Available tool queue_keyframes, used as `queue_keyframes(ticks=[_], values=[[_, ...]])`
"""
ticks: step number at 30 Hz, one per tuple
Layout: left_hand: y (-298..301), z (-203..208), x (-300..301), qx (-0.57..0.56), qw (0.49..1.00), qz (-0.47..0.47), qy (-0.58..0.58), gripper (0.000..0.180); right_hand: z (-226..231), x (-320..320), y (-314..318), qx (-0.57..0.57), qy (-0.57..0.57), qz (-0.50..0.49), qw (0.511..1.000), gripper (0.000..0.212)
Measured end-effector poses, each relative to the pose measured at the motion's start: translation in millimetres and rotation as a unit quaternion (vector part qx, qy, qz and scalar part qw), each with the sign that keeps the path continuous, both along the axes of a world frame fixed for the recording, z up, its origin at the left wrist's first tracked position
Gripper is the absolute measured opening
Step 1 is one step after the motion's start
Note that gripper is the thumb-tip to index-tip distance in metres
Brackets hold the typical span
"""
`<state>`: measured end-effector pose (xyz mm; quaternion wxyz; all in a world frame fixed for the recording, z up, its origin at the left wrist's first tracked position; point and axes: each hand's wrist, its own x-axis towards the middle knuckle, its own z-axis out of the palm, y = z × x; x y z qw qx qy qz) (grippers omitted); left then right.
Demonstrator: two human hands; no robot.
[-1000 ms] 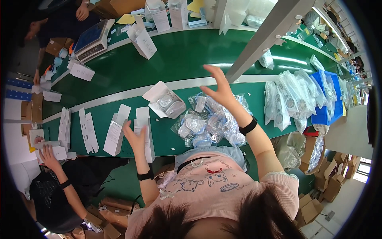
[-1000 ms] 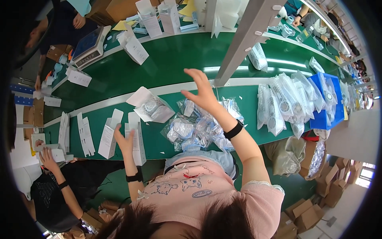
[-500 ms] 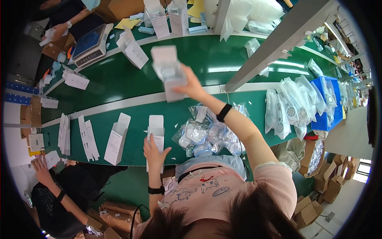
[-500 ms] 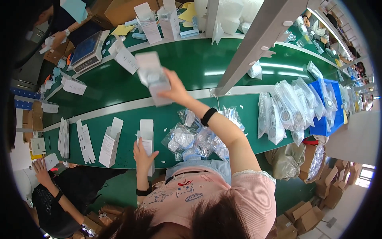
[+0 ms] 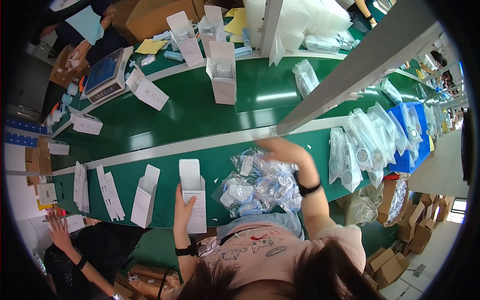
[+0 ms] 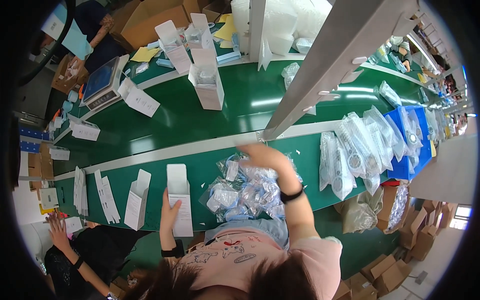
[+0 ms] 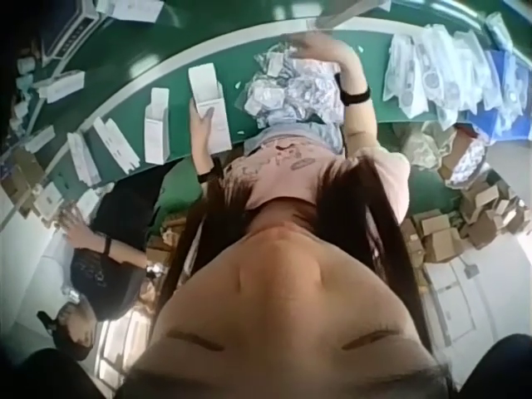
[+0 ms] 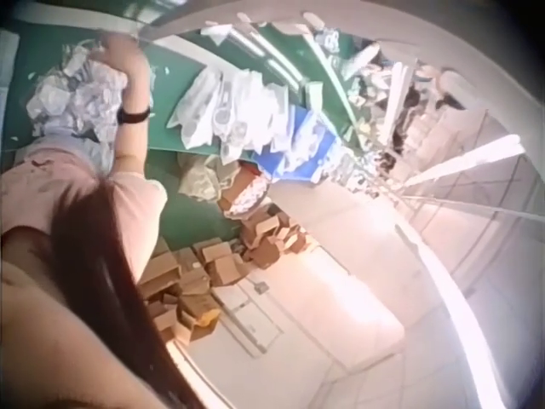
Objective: The person packs items by hand, placing a bubble-wrapped device and a small plastic-wrapped component into a box before setting it on the conveyor. This process is repeated several times before the person gathers the remaining plastic-wrapped components on the table.
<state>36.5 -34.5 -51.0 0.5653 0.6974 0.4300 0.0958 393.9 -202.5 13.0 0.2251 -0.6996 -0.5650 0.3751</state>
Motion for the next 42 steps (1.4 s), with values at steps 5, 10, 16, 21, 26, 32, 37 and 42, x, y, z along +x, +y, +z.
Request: queue_keyframes(ticks=[5, 10, 16, 21, 26, 32, 37, 42], values=[[-4.7, 74.4, 54.4, 0.041, 0.991, 0.058, -0.111, 0.087, 17.1, 74.5, -96.7, -0.161, -0.115, -0.234, 0.952, 0.042], [-8.0, 84.4, 102.1, 0.228, 0.967, -0.049, -0.100, 0.085, -62.2, 192.4, -35.2, 0.227, -0.350, -0.392, 0.820, 0.062], [-23.9, 74.3, 143.5, 0.261, 0.949, -0.147, -0.096, 0.076, -92.5, 227.7, 3.8, -0.095, -0.284, -0.410, 0.861, 0.084], [-29.0, 72.0, 147.9, 0.275, 0.946, -0.131, -0.107, 0.069, -79.4, 211.1, -74.4, 0.176, -0.491, -0.337, 0.783, 0.081], [-33.9, 61.8, 144.7, 0.226, 0.958, -0.086, -0.153, 0.074, 32.5, 91.4, -147.1, 0.352, 0.287, -0.538, 0.710, 0.060], [-61.3, 55.1, 170.1, 0.206, 0.950, -0.093, -0.217, 0.075, 60.8, -11.9, -97.1, 0.352, 0.572, -0.489, 0.556, 0.045], [-63.9, 56.9, 163.3, 0.256, 0.941, -0.063, -0.213, 0.074, 65.2, -50.8, 11.9, 0.437, 0.392, -0.543, 0.600, 0.056], [-62.6, 42.2, 163.7, 0.280, 0.934, 0.002, -0.220, 0.076, 33.4, -71.8, 31.2, 0.494, 0.013, -0.405, 0.769, 0.063]])
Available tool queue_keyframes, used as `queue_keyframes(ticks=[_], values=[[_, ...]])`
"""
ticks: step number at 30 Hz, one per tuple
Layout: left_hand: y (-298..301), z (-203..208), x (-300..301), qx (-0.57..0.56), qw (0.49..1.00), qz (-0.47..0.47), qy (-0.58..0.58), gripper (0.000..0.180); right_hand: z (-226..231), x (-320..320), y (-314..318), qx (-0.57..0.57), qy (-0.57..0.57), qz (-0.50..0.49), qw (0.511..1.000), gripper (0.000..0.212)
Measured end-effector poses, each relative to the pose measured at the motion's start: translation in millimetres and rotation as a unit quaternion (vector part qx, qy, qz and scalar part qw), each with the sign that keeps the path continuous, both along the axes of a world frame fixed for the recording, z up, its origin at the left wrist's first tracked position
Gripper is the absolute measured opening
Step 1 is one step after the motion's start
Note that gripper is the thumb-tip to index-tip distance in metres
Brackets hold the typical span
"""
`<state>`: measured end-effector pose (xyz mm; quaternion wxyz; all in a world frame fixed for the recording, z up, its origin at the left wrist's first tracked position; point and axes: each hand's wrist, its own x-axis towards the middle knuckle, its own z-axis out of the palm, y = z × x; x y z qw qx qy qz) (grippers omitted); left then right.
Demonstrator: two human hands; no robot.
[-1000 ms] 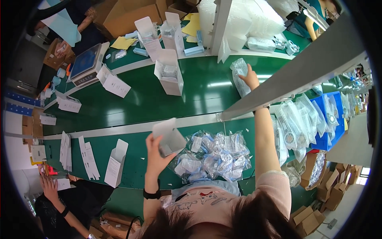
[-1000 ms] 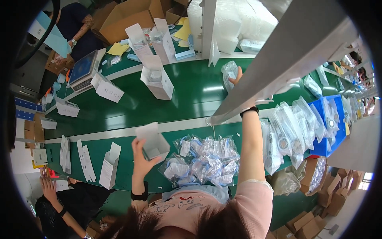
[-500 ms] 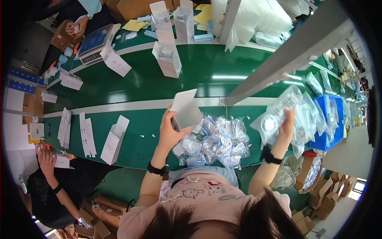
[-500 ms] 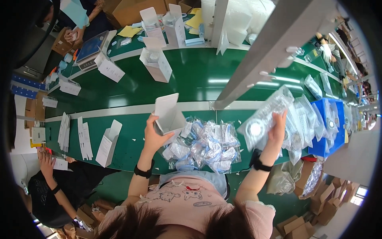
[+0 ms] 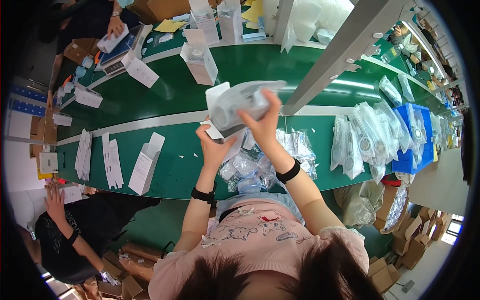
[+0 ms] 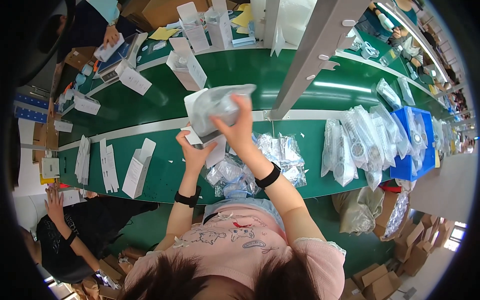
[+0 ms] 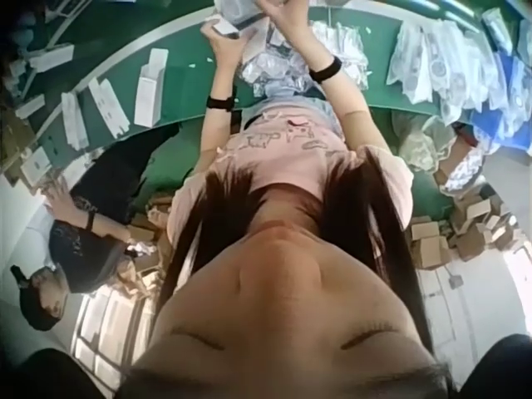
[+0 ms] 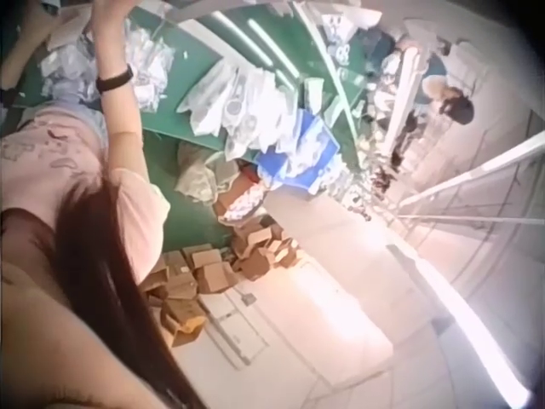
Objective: The person packs items by hand, placing a bubble-wrapped device and a small plastic-wrapped component into a box before setting it on the conveyor. This process is repeated several times before the person gathers the remaining plastic-wrapped components on the table.
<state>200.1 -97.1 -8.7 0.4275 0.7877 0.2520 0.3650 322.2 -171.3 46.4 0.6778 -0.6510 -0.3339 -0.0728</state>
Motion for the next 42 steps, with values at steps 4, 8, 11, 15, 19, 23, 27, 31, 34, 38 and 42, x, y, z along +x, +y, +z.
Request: queue_keyframes(ticks=[4, 8, 11, 15, 19, 23, 27, 31, 34, 38, 42], values=[[5.4, 5.9, 6.2, -0.105, 0.992, 0.055, 0.040, 0.077, 34.3, 5.3, -5.9, -0.185, -0.155, 0.179, 0.954, 0.054], [10.2, -3.0, 9.6, -0.121, 0.992, 0.032, 0.023, 0.077, 60.8, 27.9, -14.4, -0.241, -0.118, 0.154, 0.951, 0.046], [8.7, 4.4, 22.0, -0.012, 0.989, -0.087, -0.115, 0.077, 52.3, 39.0, -22.7, -0.286, -0.168, 0.140, 0.933, 0.044], [5.4, -34.2, 8.1, -0.115, 0.993, -0.016, -0.026, 0.076, 26.7, 41.0, -23.8, -0.253, -0.222, 0.166, 0.927, 0.039], [16.7, -33.7, -4.2, -0.081, 0.993, -0.068, -0.043, 0.083, -33.5, 45.0, -34.0, -0.156, 0.135, 0.136, 0.969, 0.034], [11.7, -0.2, -4.7, -0.057, 0.984, -0.096, -0.139, 0.071, -111.0, 47.9, -61.3, -0.516, -0.142, 0.043, 0.843, 0.030], [10.7, 34.9, -6.0, 0.056, 0.995, -0.053, 0.057, 0.041, -123.2, 48.6, -66.2, -0.533, -0.085, 0.157, 0.827, 0.031], [11.1, 39.6, -1.1, 0.044, 0.994, -0.018, 0.103, 0.017, -104.7, 60.2, -68.9, -0.449, -0.016, 0.219, 0.866, 0.029], [16.8, 33.5, -0.4, 0.055, 0.995, 0.011, 0.084, 0.017, -67.9, 62.3, -71.5, -0.436, 0.091, 0.203, 0.872, 0.032], [26.4, 44.2, 2.6, -0.004, 0.994, 0.048, 0.099, 0.018, 1.0, 48.1, -65.3, -0.275, 0.175, 0.095, 0.941, 0.034], [30.4, 46.3, 4.5, -0.018, 0.994, 0.064, 0.090, 0.016, 26.1, 22.6, -38.1, 0.067, 0.118, 0.211, 0.968, 0.036]])
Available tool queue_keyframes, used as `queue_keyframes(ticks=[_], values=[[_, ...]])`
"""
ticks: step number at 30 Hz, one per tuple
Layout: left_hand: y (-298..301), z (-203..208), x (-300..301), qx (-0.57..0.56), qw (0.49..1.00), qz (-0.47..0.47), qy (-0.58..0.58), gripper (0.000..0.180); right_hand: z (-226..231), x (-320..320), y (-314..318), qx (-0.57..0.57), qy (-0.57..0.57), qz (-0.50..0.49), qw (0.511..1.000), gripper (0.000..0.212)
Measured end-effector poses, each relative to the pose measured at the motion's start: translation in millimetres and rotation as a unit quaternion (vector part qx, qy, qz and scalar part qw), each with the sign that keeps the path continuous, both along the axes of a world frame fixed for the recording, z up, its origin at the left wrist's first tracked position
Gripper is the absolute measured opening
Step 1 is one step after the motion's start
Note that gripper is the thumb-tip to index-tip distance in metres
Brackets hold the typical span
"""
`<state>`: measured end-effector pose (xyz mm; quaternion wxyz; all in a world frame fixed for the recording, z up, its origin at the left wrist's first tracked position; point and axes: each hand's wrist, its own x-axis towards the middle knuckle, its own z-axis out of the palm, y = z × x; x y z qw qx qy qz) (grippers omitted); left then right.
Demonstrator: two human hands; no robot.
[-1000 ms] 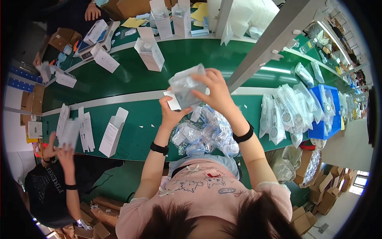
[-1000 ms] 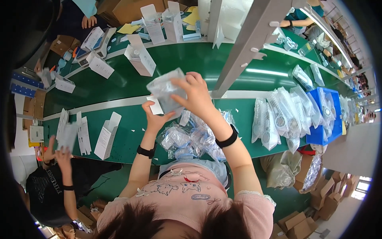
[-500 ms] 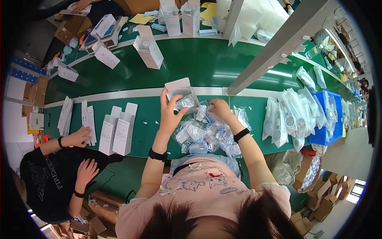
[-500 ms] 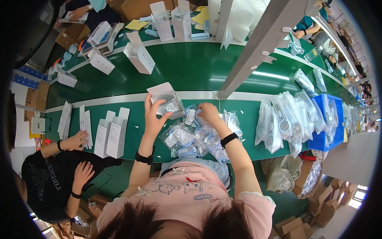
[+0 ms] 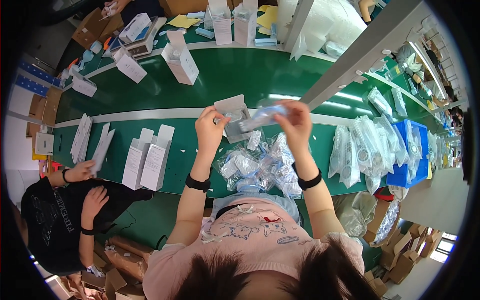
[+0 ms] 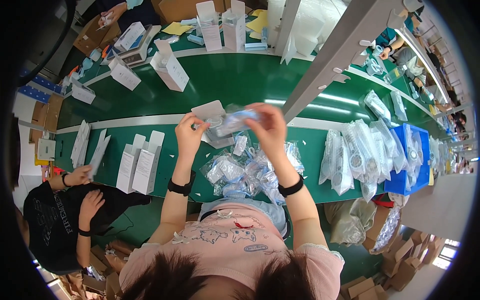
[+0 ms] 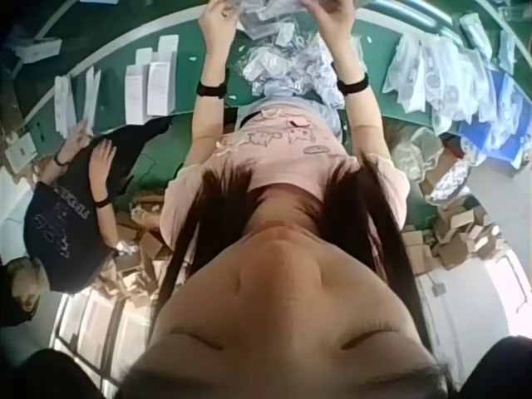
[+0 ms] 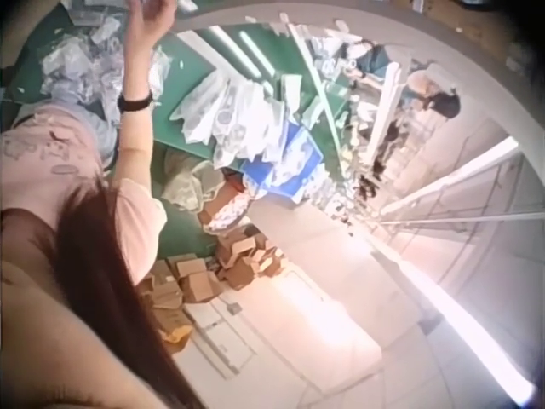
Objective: The person packs items by hand, placing a bubble-wrapped device and a small plastic-wrapped component into a box before setting it on the conveyor. This process is repeated several times before the person gathers the remaining plastic-wrapped components on the table.
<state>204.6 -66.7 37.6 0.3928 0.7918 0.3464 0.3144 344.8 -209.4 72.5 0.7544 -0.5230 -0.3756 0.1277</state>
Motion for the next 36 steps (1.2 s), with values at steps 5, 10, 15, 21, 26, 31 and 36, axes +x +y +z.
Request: queue_keyframes(ticks=[5, 10, 15, 21, 26, 31, 36], values=[[5.1, -7.6, 4.7, 0.013, 1.000, -0.010, -0.017, 0.014, -25.2, -11.4, 25.8, -0.147, -0.326, 0.107, 0.928, 0.032], [16.8, -31.5, -17.1, -0.128, 0.983, -0.032, -0.126, 0.038, -36.0, -9.8, 23.8, -0.196, -0.433, 0.074, 0.877, 0.059], [46.7, -40.4, -114.0, 0.198, 0.891, 0.062, 0.405, 0.091, -95.2, -1.5, 27.9, -0.229, -0.240, 0.102, 0.938, 0.095], [57.8, -101.7, -195.6, 0.270, 0.807, 0.009, 0.525, 0.079, -91.9, 42.0, 84.5, -0.159, -0.033, 0.092, 0.982, 0.094], [-42.8, -64.2, -94.1, 0.134, 0.898, 0.006, 0.419, 0.072, -107.9, 142.3, 141.4, -0.114, -0.004, -0.088, 0.990, 0.094], [-89.3, -52.7, -64.0, 0.032, 0.874, -0.129, 0.467, 0.080, -129.5, 161.7, 132.5, -0.215, -0.103, -0.199, 0.950, 0.095], [-30.8, -70.3, -83.9, -0.141, 0.924, -0.198, 0.295, 0.083, -93.1, 90.2, 27.9, -0.387, -0.212, 0.017, 0.897, 0.069]])
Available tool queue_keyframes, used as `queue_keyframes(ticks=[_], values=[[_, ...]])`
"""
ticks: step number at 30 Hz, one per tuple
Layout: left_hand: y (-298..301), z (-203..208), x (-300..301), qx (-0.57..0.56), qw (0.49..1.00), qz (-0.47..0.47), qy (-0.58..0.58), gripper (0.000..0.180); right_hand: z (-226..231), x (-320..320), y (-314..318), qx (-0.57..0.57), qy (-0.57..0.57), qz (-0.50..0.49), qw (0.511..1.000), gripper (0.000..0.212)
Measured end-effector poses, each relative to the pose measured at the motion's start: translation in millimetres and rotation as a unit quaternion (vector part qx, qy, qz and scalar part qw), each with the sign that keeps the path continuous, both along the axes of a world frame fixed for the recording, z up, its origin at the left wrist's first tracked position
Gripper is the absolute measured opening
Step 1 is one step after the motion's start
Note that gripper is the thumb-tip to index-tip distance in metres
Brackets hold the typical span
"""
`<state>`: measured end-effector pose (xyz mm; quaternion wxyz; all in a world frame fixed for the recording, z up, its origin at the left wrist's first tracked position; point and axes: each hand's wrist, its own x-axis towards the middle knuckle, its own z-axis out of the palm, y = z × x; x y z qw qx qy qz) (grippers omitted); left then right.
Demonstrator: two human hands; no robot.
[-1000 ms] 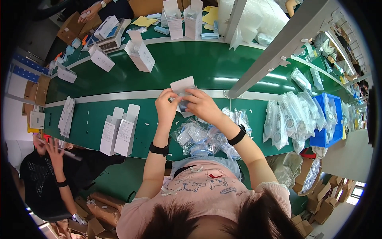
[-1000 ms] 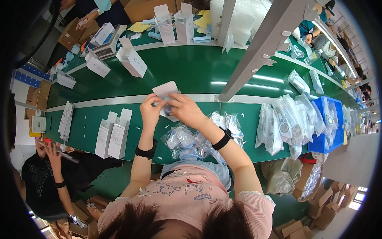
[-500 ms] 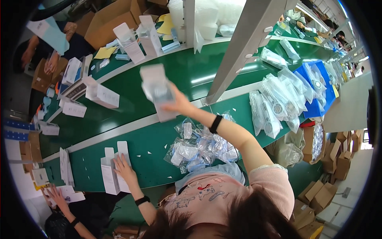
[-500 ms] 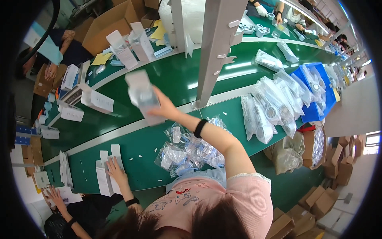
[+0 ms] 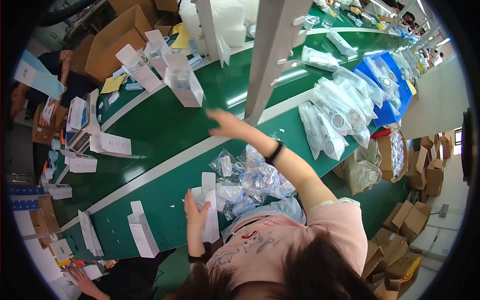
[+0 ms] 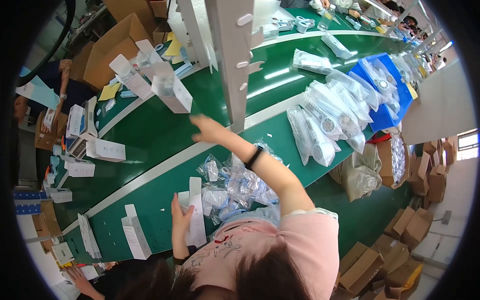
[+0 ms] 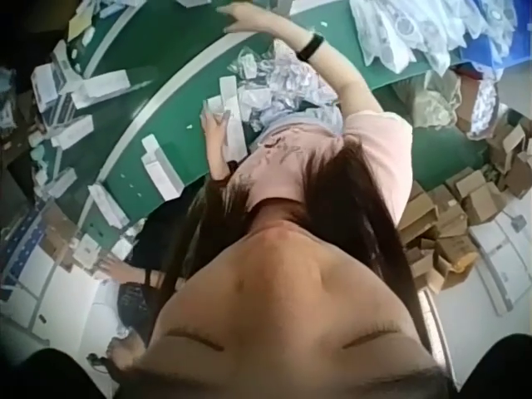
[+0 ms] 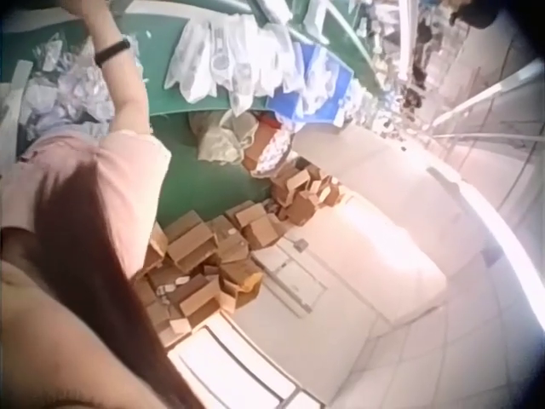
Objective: The person packs items by hand, placing a bubble-wrapped device and a small plastic-wrapped component into a box before setting it on the conveyor. This process is repeated several times before the person gathers the remaining plastic-wrapped components on the table.
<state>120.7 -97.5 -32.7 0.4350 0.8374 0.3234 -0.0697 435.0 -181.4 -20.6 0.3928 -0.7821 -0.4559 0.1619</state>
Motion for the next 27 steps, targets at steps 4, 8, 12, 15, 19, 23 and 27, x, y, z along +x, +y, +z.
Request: queue_keyframes(ticks=[4, 8, 12, 15, 19, 23, 27], values=[[17.0, -26.6, -25.1, -0.142, 0.989, 0.027, -0.026, 0.081, 55.5, -17.6, -134.1, -0.234, 0.069, -0.049, 0.969, 0.036], [9.1, -22.2, -12.4, -0.226, 0.971, 0.054, -0.061, 0.081, 47.4, -7.4, -248.7, -0.404, -0.218, -0.444, 0.769, 0.031], [6.6, -24.2, -5.9, -0.237, 0.968, 0.045, -0.072, 0.080, 17.9, 1.3, -277.5, -0.454, -0.203, -0.485, 0.719, 0.042], [2.5, -24.8, -9.0, -0.162, 0.985, -0.017, -0.054, 0.076, 16.8, 18.2, -275.2, -0.462, -0.163, -0.462, 0.739, 0.048], [-11.5, -10.3, -8.4, -0.024, 0.999, -0.009, 0.026, 0.070, 20.4, 28.6, -272.8, -0.460, -0.069, -0.398, 0.791, 0.056], [-19.6, 8.7, -11.5, -0.104, 0.982, 0.112, -0.116, 0.071, 40.7, 24.9, -275.8, -0.383, -0.021, -0.379, 0.842, 0.056], [-24.9, 66.8, 5.5, 0.003, 0.961, 0.084, -0.264, 0.083, 136.7, -35.4, -233.0, -0.059, 0.128, -0.314, 0.939, 0.077]])
